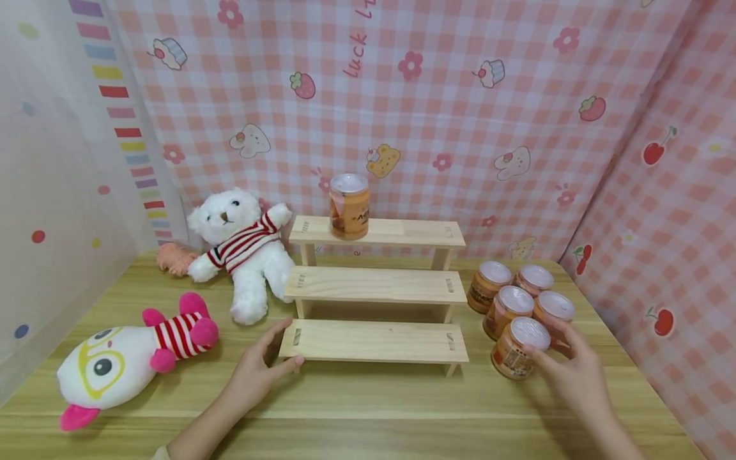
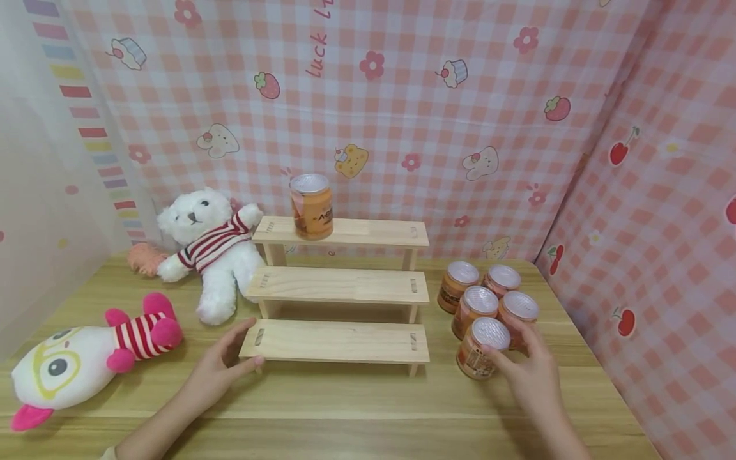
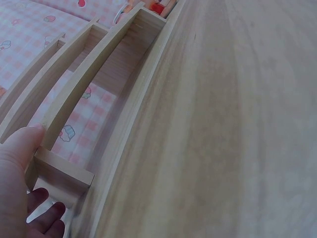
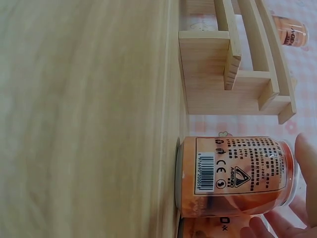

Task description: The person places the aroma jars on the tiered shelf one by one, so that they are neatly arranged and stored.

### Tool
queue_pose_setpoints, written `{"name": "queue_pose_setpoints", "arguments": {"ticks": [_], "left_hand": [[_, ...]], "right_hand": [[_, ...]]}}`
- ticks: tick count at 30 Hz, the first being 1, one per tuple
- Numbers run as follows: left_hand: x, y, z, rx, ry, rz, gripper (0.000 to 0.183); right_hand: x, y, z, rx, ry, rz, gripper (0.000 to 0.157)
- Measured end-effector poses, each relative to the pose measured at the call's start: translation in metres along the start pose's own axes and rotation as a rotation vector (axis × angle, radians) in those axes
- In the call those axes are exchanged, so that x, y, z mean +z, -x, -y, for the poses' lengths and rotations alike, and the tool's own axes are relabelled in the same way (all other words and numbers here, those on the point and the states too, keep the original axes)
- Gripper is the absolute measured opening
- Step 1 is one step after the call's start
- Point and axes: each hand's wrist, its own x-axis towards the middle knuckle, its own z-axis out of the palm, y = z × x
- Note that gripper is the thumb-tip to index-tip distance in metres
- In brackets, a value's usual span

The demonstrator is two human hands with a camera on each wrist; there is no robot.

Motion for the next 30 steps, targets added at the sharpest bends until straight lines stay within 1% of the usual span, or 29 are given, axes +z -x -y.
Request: {"name": "queue_pose_setpoints", "arguments": {"ticks": [3,6,12,17,23,26,30], "left_hand": [[0.000,0.000,0.000,-0.007,0.001,-0.002,0.070],[0.000,0.000,0.001,-0.011,-0.003,-0.004,0.070],[0.000,0.000,0.001,-0.015,-0.004,-0.005,0.070],[0.000,0.000,0.001,-0.021,-0.005,-0.002,0.071],[0.000,0.000,0.001,-0.014,-0.015,-0.005,0.070],[0.000,0.000,0.001,-0.011,-0.009,-0.007,0.070],[0.001,0.000,0.001,-0.011,0.000,-0.009,0.070]], "right_hand": [[0.002,-0.001,-0.004,-0.013,-0.013,0.008,0.058],[0.005,0.000,-0.008,-0.008,-0.028,0.009,0.059],[0.008,0.001,-0.013,0.040,-0.062,0.038,0.064],[0.009,0.001,-0.012,0.075,-0.059,0.045,0.065],[0.010,0.003,-0.008,0.115,-0.041,0.002,0.063],[0.011,0.003,-0.006,0.134,-0.050,-0.019,0.061],[0.011,0.004,-0.004,0.165,-0.045,-0.031,0.061]]}}
